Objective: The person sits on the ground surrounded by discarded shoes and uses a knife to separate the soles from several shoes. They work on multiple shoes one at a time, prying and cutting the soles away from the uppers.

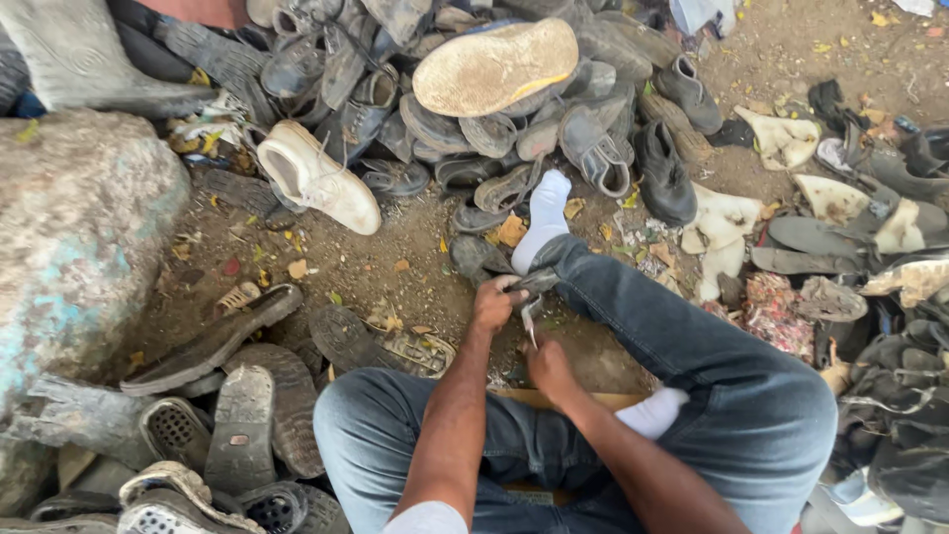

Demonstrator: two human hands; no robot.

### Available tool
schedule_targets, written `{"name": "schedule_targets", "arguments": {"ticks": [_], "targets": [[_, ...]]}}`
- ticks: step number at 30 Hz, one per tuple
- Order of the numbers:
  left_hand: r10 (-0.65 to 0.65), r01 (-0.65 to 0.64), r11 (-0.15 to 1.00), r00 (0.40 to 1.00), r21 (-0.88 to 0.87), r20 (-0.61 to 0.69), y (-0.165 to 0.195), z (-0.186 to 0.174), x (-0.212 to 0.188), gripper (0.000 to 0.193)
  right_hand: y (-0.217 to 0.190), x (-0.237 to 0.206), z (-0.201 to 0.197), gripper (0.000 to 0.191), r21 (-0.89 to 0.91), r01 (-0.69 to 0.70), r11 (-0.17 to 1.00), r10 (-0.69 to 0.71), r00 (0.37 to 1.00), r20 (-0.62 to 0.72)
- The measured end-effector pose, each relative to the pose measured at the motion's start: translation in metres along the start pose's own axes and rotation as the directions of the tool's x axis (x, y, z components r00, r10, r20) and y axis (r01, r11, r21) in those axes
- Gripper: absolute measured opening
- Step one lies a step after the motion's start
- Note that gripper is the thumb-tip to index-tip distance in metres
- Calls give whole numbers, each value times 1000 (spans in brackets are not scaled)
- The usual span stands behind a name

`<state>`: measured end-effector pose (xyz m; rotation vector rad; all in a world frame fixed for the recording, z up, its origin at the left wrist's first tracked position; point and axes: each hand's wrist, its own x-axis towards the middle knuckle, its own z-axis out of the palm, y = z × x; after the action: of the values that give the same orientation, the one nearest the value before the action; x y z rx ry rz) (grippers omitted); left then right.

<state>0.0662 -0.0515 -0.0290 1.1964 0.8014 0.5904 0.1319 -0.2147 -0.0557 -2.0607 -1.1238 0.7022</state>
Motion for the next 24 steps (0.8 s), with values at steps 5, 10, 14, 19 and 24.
{"name": "schedule_targets", "arguments": {"ticks": [5,10,14,19,24], "targets": [[-40,18,971,995,-238,-90,6,7,1,25,-27,-9,2,30,144,-58,988,61,998,-17],[-69,13,880,992,-474,-101,5,6,4,26,-44,-5,8,24,180,-447,876,418,891,175],[-57,-41,811,987,-584,-149,2,11,11,25,-38,-6,22,30,56,13,998,-10,998,-54],[30,-50,996,972,-78,-235,7,15,9,28,-26,4,25,24,24,-149,989,149,989,-1],[128,-360,8,926,933,356,23,-4,-8,19,-20,17,17,33,123,-14,992,16,1000,-17]]}}
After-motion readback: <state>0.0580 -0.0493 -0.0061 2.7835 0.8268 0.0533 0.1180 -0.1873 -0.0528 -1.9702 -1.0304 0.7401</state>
